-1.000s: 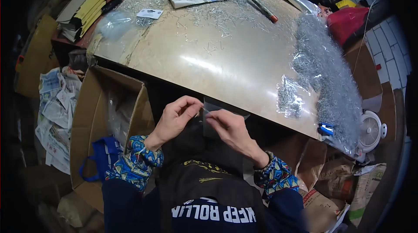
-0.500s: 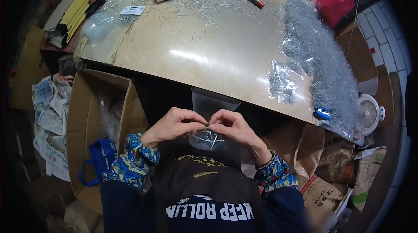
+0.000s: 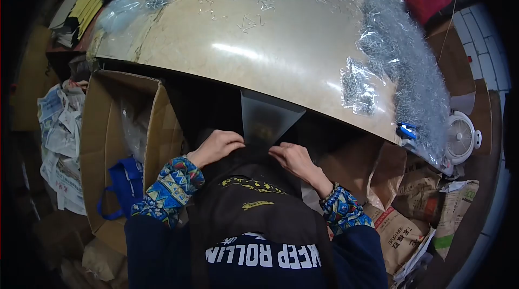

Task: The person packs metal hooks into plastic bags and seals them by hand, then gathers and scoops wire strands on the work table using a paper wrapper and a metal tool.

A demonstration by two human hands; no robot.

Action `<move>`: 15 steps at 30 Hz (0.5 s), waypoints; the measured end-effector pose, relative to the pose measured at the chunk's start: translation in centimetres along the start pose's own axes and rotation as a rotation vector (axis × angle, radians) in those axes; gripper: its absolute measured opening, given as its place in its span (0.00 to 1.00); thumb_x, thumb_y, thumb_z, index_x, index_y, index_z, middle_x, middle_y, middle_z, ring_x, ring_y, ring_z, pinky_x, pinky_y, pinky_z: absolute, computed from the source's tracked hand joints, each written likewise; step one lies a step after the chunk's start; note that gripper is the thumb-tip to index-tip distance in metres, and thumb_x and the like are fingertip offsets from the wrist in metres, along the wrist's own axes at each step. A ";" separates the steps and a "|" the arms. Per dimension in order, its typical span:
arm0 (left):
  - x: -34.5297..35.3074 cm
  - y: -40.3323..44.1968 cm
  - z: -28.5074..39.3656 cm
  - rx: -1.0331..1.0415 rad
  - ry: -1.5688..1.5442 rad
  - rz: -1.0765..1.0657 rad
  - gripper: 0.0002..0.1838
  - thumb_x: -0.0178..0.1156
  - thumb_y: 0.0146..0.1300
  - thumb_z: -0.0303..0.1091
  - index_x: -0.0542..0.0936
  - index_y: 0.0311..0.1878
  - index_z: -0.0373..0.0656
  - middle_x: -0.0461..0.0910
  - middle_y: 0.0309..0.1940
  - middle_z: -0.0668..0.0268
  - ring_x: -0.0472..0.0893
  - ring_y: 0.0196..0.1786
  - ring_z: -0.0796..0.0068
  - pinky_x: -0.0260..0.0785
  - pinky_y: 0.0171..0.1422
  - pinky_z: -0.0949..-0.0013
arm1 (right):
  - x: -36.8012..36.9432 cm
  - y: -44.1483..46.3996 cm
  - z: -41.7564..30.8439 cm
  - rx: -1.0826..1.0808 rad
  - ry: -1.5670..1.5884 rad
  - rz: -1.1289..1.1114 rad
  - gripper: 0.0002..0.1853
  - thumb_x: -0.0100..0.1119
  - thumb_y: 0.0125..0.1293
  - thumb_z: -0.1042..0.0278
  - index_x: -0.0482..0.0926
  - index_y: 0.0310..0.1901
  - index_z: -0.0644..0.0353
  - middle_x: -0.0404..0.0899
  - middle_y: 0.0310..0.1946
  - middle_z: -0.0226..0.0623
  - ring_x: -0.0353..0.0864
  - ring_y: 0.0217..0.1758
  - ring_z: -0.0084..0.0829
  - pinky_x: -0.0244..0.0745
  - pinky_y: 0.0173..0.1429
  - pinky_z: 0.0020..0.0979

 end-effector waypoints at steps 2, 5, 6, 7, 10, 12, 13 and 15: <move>0.5 -0.3 -0.4 -0.301 -0.322 0.024 0.05 0.65 0.62 0.27 0.82 0.37 0.35 0.85 0.33 0.63 0.85 0.38 0.70 0.76 0.42 0.69 | -0.2 -0.2 0.0 0.022 0.024 0.001 0.10 0.58 0.67 0.63 0.84 0.43 0.59 0.81 0.32 0.43 0.82 0.35 0.47 0.77 0.37 0.42; 1.8 -1.1 -1.0 -0.497 -0.799 0.083 0.07 0.63 0.64 0.23 0.78 0.43 0.34 0.84 0.36 0.64 0.83 0.41 0.79 0.78 0.45 0.74 | -1.2 -0.1 0.2 0.034 0.136 -0.030 0.12 0.60 0.67 0.62 0.84 0.45 0.59 0.82 0.32 0.44 0.83 0.34 0.45 0.78 0.38 0.39; 2.1 -0.9 -0.5 -0.520 -0.923 0.114 0.09 0.64 0.64 0.23 0.77 0.45 0.34 0.84 0.37 0.63 0.83 0.41 0.78 0.78 0.46 0.74 | -1.9 0.1 0.7 0.021 0.219 -0.053 0.12 0.60 0.67 0.62 0.83 0.47 0.59 0.83 0.32 0.44 0.83 0.33 0.43 0.78 0.38 0.38; 2.3 -0.8 -0.2 -0.540 -1.048 0.147 0.10 0.64 0.64 0.23 0.76 0.47 0.34 0.83 0.38 0.63 0.83 0.41 0.78 0.79 0.47 0.74 | -2.8 0.4 1.3 0.008 0.301 -0.075 0.13 0.61 0.67 0.61 0.83 0.48 0.59 0.83 0.32 0.44 0.84 0.32 0.40 0.78 0.38 0.36; 2.1 0.3 -0.7 -0.501 -1.044 0.191 0.11 0.64 0.63 0.21 0.74 0.47 0.37 0.82 0.38 0.66 0.82 0.41 0.79 0.77 0.47 0.75 | -9.9 3.0 -1.5 0.256 0.631 -0.148 0.12 0.62 0.68 0.64 0.83 0.48 0.62 0.79 0.23 0.32 0.74 0.25 0.16 0.71 0.31 0.23; 1.7 1.0 -1.0 -0.479 -0.971 0.208 0.11 0.64 0.62 0.20 0.75 0.46 0.39 0.81 0.37 0.69 0.81 0.40 0.82 0.75 0.45 0.78 | -12.4 6.7 -2.4 0.243 0.652 0.006 0.11 0.60 0.70 0.65 0.83 0.45 0.65 0.78 0.22 0.30 0.73 0.24 0.15 0.70 0.30 0.22; 1.6 1.0 -0.9 -0.491 -0.957 0.200 0.11 0.64 0.62 0.20 0.75 0.46 0.38 0.81 0.36 0.69 0.81 0.40 0.82 0.75 0.45 0.78 | -13.2 9.5 -3.0 0.155 0.484 0.145 0.10 0.60 0.69 0.66 0.83 0.43 0.65 0.80 0.25 0.34 0.75 0.26 0.17 0.71 0.31 0.23; 1.6 0.8 -0.9 -0.495 -0.947 0.191 0.11 0.64 0.62 0.20 0.75 0.45 0.38 0.81 0.34 0.69 0.81 0.40 0.82 0.75 0.45 0.77 | -12.3 16.2 -3.0 -0.222 0.125 0.427 0.12 0.60 0.67 0.64 0.82 0.46 0.62 0.83 0.37 0.44 0.81 0.44 0.39 0.76 0.46 0.37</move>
Point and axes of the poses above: each hand's wrist, its own y-axis towards the middle knuckle, its own x-axis out of the palm, z = x × y, the point moved 1 cm from there along y, towards the middle knuckle
